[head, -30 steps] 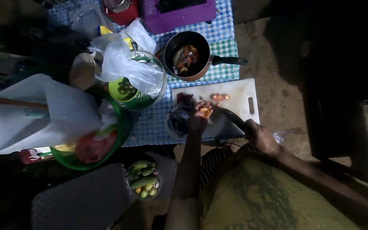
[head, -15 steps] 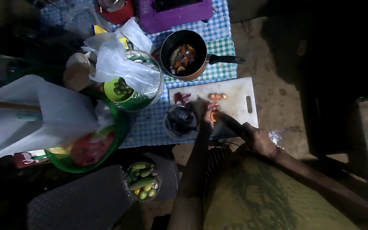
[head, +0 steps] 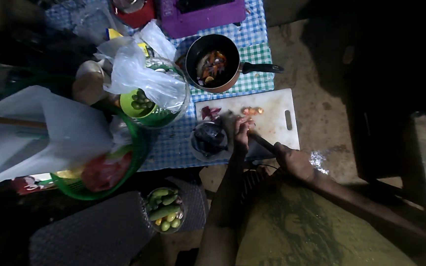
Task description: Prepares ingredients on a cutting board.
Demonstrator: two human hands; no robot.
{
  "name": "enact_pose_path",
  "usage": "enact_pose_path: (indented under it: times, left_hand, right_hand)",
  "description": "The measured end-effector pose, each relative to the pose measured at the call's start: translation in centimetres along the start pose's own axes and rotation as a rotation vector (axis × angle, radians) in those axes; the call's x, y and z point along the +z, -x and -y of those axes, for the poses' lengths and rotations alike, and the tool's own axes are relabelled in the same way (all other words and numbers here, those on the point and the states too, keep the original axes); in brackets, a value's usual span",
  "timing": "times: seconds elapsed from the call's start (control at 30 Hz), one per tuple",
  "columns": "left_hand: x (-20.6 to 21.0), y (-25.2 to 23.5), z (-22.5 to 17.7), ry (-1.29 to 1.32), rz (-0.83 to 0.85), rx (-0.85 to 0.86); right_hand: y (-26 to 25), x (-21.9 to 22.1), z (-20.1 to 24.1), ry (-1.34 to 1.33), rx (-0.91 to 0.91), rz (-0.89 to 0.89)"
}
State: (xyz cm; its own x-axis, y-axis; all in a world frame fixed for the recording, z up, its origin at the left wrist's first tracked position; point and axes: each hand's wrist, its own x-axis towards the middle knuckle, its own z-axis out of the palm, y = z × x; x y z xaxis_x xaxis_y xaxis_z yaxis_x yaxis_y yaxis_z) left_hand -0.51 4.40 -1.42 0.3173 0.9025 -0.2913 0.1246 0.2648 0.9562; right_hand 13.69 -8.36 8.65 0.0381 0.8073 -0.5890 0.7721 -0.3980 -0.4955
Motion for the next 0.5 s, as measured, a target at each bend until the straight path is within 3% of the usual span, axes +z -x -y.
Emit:
enact_pose_path:
  times: [0.13, 0.27, 0.37, 0.5]
  left_hand:
    - [-0.8, -0.4, 0.5, -0.042, -0.098, 0.086]
    - [-1.6, -1.4, -0.5, 0.094, -0.234, 0.039]
    - [-3.0, -1.7, -0.4, 0.121, -0.171, 0.054]
    - [-4.9, -0.1, -1.7, -0.211, 0.014, -0.014]
  right_hand:
    - [-0.3, -0.2, 0.7, -0.012, 0.066, 0.023]
    - [-1.0, 0.4, 0.1, -0.036, 0.080, -0.049]
    - [-1.4, 1.0, -1.0, -0.006, 0.080, -0.097]
    - [-0.9, 1.6, -5.0, -0.052, -0.109, -0.135]
